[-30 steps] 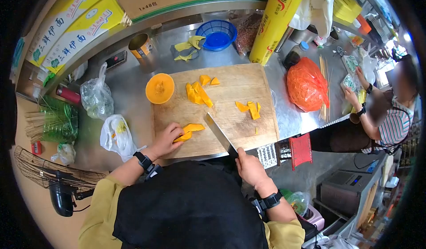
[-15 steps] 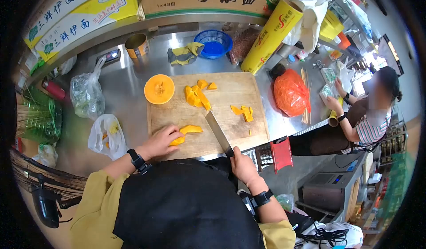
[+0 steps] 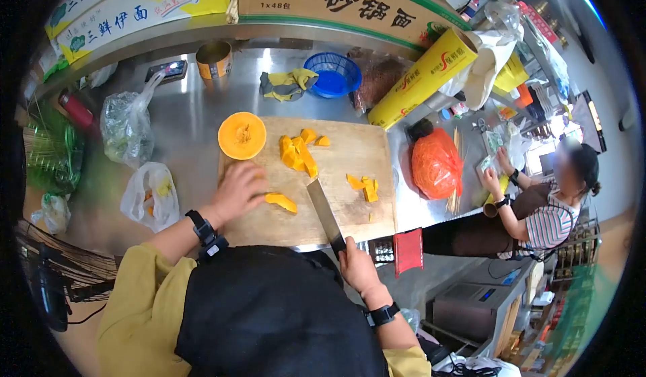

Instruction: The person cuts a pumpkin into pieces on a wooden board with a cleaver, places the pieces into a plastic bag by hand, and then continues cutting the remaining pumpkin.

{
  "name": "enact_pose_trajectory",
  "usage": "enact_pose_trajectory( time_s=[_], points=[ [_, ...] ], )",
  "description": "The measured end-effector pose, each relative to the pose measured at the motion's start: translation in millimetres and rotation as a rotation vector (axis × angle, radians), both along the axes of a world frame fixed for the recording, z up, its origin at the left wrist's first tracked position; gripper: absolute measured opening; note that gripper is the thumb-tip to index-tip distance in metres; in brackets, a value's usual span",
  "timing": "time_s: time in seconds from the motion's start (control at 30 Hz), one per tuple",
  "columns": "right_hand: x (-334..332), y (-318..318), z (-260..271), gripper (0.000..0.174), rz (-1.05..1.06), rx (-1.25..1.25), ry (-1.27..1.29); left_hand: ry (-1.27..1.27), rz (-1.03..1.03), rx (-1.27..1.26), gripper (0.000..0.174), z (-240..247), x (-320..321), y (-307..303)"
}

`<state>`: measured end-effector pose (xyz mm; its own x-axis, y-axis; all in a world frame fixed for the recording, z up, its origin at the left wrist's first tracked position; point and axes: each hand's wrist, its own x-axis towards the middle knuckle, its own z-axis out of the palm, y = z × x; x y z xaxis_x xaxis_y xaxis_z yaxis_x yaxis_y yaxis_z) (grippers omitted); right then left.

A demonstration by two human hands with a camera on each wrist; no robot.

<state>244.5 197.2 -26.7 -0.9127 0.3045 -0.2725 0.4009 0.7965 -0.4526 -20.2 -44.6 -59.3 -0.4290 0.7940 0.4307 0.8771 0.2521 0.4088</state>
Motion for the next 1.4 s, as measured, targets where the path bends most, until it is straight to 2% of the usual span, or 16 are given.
enact_pose_trajectory(
  time_s=[0.03, 0.13, 0.27, 0.37, 0.47, 0.57, 0.7, 0.8, 0.9, 1.0, 1.2, 1.4],
  points=[
    [-2, -2, 7, 0.024, 0.008, 0.02, -0.009, 0.074, -0.065, -0.025, 0.038, 0, 2, 5],
    [-6, -2, 8, 0.023, 0.0, -0.019, -0.03, -0.183, -0.186, -0.112, 0.032, -18, 12, 18],
    [-9, 0, 7, 0.025, -0.009, -0.034, -0.044, -0.259, -0.166, -0.087, 0.035, -24, 12, 19],
    [-12, -3, 10, 0.026, -0.025, -0.041, -0.046, -0.486, -0.14, -0.051, 0.032, -33, 14, 15],
    [-11, -3, 6, 0.025, -0.021, -0.032, -0.024, -0.803, -0.046, -0.037, 0.029, -39, 19, 17],
    [-13, -4, 6, 0.025, -0.024, -0.049, 0.011, -1.449, 0.076, 0.008, 0.029, -31, 15, 24],
    [-16, -8, 6, 0.026, -0.07, -0.018, -0.059, -0.967, -0.068, 0.083, 0.03, -28, 14, 22],
    [-14, -11, 4, 0.023, -0.075, -0.028, -0.005, -0.651, -0.124, 0.046, 0.028, -36, 13, 17],
    [-16, -16, 11, 0.023, -0.095, -0.018, -0.043, -0.547, -0.133, -0.092, 0.029, -25, 19, 18],
    [-14, -20, 17, 0.024, -0.154, -0.178, -0.039, -0.588, -0.129, -0.094, 0.031, -22, 19, 19],
    [-20, -33, 33, 0.025, -0.035, -0.16, -0.003, -0.475, -0.217, -0.02, 0.033, -30, 14, 18],
    [-22, -37, 30, 0.027, -0.044, -0.166, -0.034, -0.463, -0.23, -0.058, 0.032, -24, 13, 17]
  ],
)
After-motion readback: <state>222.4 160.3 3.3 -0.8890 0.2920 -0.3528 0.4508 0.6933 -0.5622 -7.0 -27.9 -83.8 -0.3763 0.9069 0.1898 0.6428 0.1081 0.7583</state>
